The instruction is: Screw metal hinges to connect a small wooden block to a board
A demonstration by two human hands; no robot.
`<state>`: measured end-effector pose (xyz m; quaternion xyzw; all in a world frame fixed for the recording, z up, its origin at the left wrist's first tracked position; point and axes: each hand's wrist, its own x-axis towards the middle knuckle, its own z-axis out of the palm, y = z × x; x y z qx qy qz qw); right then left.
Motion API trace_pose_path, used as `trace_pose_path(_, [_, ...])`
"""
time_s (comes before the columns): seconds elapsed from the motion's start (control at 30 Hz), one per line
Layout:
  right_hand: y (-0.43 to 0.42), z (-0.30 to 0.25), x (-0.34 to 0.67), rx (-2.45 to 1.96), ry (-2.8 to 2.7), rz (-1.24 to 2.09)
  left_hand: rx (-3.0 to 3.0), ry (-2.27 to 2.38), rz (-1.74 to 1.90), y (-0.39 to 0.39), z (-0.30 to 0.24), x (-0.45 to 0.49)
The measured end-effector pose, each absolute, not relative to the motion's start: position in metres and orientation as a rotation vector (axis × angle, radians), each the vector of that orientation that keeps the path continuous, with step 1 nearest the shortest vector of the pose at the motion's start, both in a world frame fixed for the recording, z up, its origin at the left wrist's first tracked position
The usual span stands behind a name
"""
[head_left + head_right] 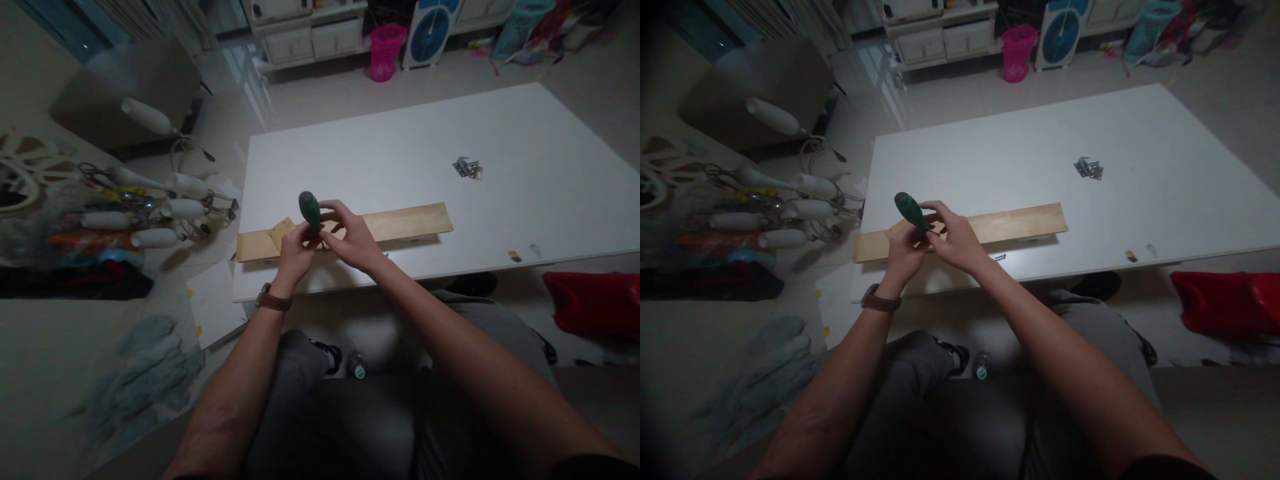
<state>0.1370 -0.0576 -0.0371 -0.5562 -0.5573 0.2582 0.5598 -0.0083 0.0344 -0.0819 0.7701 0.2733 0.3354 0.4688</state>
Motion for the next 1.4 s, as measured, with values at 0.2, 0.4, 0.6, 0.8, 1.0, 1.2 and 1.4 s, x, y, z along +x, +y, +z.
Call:
trace_pose_path(0.2, [-0.0566, -0.0403, 0.1380, -1.301, -1.310, 0.605, 1.916, 0.669, 0.779, 0.0354, -0.0846, -0.0083])
trace_pose_path(0.4, [-0.0569, -0.0397, 0.1380, -1.321, -1.347, 0.582, 1.926, 0.738, 0.862, 0.0363, -0.0867, -0.0073])
trace_pose_path(0.6, [-0.0572, -0.0384, 0.1377, -1.293, -1.344, 0.554, 1.902, 0.727, 0.856, 0.0355, -0.0829, -0.0063])
trace_pose_path(0.8, [-0.0564, -0.0393, 0.1369, -1.288, -1.318, 0.589, 1.875, 0.663, 0.798, 0.0335, -0.0823, -0.0066])
trace_pose_path(1.0, [-0.0534, -0.0445, 0.1384, -1.391, -1.285, 0.487, 1.959, 0.696, 0.828, 0.0332, -0.0823, -0.0064])
trace_pose_path(1.2, [-0.0541, -0.0417, 0.1385, -1.380, -1.309, 0.508, 1.952, 0.747, 0.841, 0.0359, -0.0852, -0.0086])
trace_pose_path(1.4, [-0.0562, -0.0397, 0.1380, -1.302, -1.340, 0.585, 1.932, 0.696, 0.779, 0.0393, -0.0846, -0.0110])
